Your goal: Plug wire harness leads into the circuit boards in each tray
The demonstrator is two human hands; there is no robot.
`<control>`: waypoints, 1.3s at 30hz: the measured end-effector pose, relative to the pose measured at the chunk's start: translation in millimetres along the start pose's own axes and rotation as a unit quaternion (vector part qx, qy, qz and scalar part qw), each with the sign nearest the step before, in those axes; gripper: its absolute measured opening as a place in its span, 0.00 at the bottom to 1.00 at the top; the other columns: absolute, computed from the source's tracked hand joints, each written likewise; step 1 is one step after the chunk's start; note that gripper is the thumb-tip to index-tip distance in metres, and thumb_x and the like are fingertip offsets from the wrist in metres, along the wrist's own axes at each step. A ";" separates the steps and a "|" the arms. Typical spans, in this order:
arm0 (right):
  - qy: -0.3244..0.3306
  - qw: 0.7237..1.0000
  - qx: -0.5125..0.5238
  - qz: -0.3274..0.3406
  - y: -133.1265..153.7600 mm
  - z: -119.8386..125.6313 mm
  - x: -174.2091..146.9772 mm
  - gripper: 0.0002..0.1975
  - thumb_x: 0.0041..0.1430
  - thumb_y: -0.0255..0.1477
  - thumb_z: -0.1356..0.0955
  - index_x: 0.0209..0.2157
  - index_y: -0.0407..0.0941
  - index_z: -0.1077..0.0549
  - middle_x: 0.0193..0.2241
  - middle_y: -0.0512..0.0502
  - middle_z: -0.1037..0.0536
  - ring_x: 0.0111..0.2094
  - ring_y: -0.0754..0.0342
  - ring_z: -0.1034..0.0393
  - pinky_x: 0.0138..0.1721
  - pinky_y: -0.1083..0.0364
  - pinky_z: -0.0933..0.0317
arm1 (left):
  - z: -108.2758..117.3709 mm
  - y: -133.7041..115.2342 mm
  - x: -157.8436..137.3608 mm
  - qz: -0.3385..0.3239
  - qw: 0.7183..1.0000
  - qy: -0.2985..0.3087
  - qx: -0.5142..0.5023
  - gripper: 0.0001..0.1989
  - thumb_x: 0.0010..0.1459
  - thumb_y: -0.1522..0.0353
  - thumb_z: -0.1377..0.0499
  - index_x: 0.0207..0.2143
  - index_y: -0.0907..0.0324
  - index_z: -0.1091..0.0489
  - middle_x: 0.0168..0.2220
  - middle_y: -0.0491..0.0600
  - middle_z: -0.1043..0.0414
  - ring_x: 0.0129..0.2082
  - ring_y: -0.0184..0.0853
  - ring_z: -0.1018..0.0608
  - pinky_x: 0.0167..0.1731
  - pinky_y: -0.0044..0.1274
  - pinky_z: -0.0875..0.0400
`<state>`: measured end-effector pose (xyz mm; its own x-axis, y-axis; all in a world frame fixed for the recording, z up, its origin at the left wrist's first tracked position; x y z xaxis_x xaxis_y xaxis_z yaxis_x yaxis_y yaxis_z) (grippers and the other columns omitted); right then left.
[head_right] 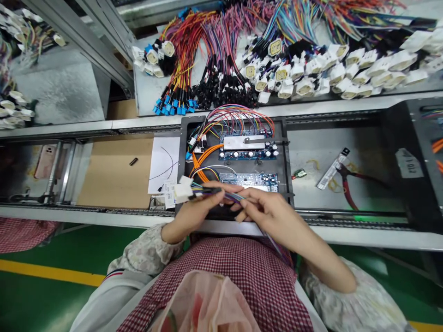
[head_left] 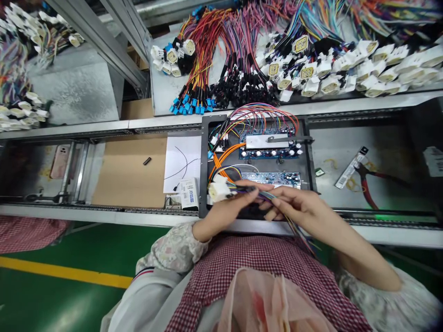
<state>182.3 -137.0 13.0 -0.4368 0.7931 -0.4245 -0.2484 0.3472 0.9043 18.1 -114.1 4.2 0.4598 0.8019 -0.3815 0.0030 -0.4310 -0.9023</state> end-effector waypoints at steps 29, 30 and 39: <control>-0.268 0.851 -0.445 0.081 -16.9 37.3 38.3 0.14 0.65 0.35 0.38 0.40 0.46 0.23 0.26 0.47 0.20 0.24 0.53 0.27 0.27 0.55 0.43 | 44.1 -3.6 2.1 0.010 0.995 -0.052 -0.083 0.11 0.61 0.64 0.38 0.45 0.58 0.27 0.42 0.50 0.23 0.44 0.38 0.19 0.30 0.20 0.19; -0.265 0.854 -0.442 0.075 -17.1 37.4 38.9 0.14 0.65 0.35 0.39 0.40 0.46 0.23 0.26 0.47 0.20 0.24 0.53 0.27 0.27 0.55 0.43 | 44.3 -3.7 2.5 0.007 0.995 -0.061 -0.074 0.11 0.61 0.63 0.38 0.44 0.58 0.26 0.42 0.50 0.23 0.44 0.38 0.19 0.30 0.19 0.19; -0.243 0.850 -0.460 0.080 -13.6 35.7 41.2 0.14 0.66 0.35 0.39 0.40 0.46 0.22 0.31 0.45 0.18 0.26 0.51 0.26 0.28 0.54 0.43 | 44.4 -5.7 2.4 -0.023 0.996 -0.084 -0.008 0.12 0.63 0.62 0.40 0.45 0.58 0.26 0.43 0.52 0.22 0.47 0.39 0.20 0.30 0.19 0.19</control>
<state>198.5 -91.2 -15.1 -0.1749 0.9842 -0.0285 -0.8883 -0.1452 0.4357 -20.2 -91.3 -0.4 0.3030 0.8786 -0.3691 0.0350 -0.3973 -0.9170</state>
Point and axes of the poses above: each hand's wrist, its own x-axis towards the middle knuckle, its own z-axis out of the back of the hand, y = z × x, the point moved 4 cm from there along x, towards the middle knuckle
